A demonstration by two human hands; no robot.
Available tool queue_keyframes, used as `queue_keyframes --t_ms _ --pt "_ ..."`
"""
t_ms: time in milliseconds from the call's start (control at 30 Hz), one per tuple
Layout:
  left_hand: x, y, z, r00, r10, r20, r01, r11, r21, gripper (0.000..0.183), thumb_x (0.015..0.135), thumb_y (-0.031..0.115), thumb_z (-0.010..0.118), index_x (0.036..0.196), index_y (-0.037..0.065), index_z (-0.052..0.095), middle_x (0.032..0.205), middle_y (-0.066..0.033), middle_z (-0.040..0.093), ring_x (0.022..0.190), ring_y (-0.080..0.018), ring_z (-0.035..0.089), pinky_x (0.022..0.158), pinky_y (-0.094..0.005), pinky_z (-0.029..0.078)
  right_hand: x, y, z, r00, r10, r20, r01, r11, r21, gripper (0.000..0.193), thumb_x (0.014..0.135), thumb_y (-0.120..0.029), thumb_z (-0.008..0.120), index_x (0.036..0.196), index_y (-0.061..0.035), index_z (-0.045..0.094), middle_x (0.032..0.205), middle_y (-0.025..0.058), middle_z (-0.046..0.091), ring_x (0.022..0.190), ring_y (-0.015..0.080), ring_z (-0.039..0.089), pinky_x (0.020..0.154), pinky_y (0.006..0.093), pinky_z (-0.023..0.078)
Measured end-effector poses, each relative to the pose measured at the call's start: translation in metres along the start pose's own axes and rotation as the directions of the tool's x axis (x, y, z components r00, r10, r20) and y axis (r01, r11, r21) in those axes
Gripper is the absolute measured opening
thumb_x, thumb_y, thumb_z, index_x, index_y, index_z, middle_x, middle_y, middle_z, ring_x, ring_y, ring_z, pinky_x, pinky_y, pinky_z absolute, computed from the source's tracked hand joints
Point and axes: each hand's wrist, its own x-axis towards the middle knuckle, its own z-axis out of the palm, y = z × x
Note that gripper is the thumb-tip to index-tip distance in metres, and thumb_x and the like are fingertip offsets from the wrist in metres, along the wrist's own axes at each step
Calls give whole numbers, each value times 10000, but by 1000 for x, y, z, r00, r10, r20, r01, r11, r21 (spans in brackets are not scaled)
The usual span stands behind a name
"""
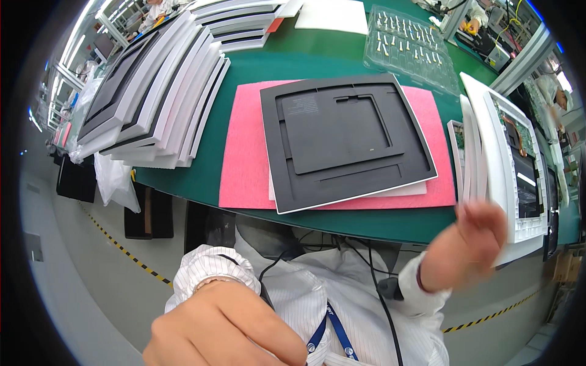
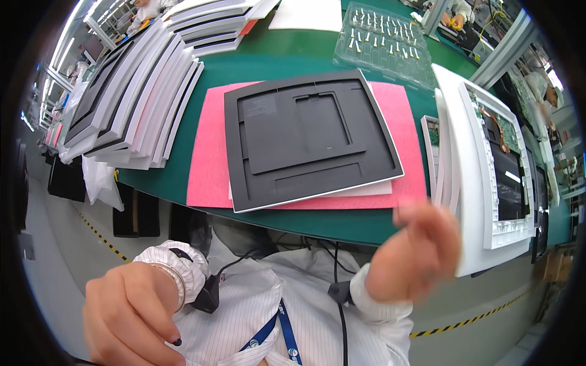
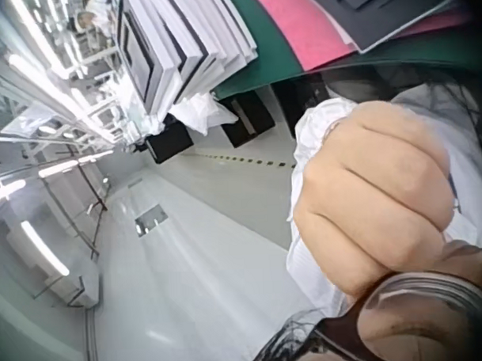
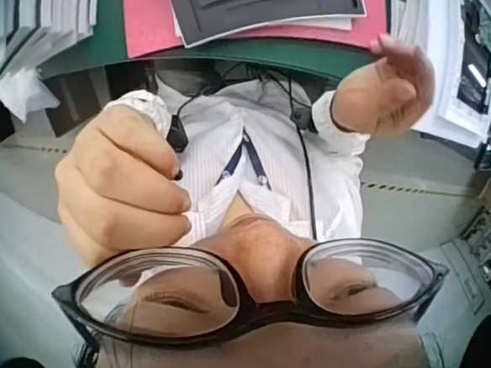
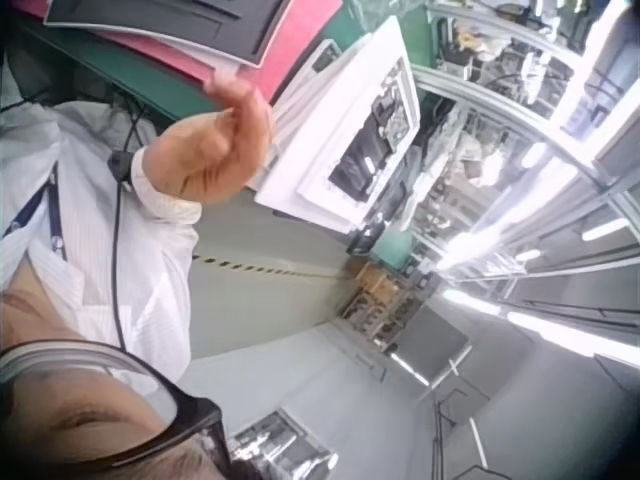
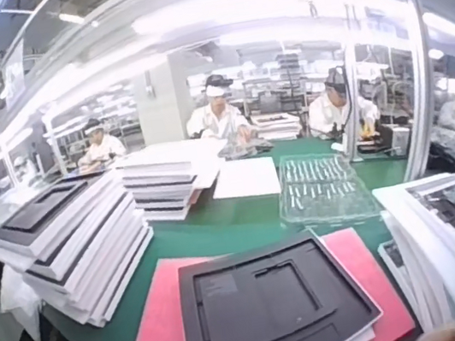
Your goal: The person assembles an electronic device, likely a monitor, by connecting a ribbon cable to the circuit board and attaching a black backplate. They handle the components by hand, aligning the backplate and securing it to the main unit on a pink anti-static mat.
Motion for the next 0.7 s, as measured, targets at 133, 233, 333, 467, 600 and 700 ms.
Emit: queue_keyframes --t_ms 133,233,333,467,600,700 --pt "-7 -8 5 999 -37 22 39 993 -112 242 825 79 567 592 29 523 645 -87 582 582 -217 563 539 -343 478 26 -70 9 965 -229 126 183 936 301 477 954 -325 528 1291 10 481 798 15 400 714 125 342 646 279 281" --pt "-29 3 -8 993 -82 84 100 964 -245 143 668 -133 513 558 -60 458 613 -180 526 521 -308 563 513 -441 542 23 -91 14 976 -185 111 161 967 200 538 1008 -300 451 1493 -127 292 833 21 503 730 158 419 631 322 358" --pt "-30 4 -8 993 -72 96 97 955 -281 152 671 -136 511 555 -56 454 620 -191 530 519 -313 562 513 -447 542 21 -92 22 981 -192 41 184 973 140 551 1001 -271 463 1500 -184 245 801 -19 460 710 129 379 608 284 311" --pt "-34 8 -5 990 -109 92 132 947 -292 144 670 -146 508 560 -63 465 629 -198 544 515 -307 565 522 -442 547 4 -100 8 983 -129 -134 139 988 65 121 857 -192 599 916 -109 534 730 -34 543 679 110 458 625 244 313" --pt "-8 5 15 999 -36 -2 36 999 -29 322 901 195 617 608 74 554 655 -42 604 604 -176 550 532 -299 438 17 -102 25 924 -381 16 377 919 117 161 965 -231 540 1099 -145 517 795 -48 461 702 123 393 612 267 315" --pt "-10 7 14 1000 -2 3 2 999 -41 326 898 196 629 607 71 553 651 -41 596 593 -178 537 518 -300 433 13 -108 29 940 -336 -58 340 933 119 107 959 -220 551 948 -147 474 796 -57 458 708 120 396 621 274 324"
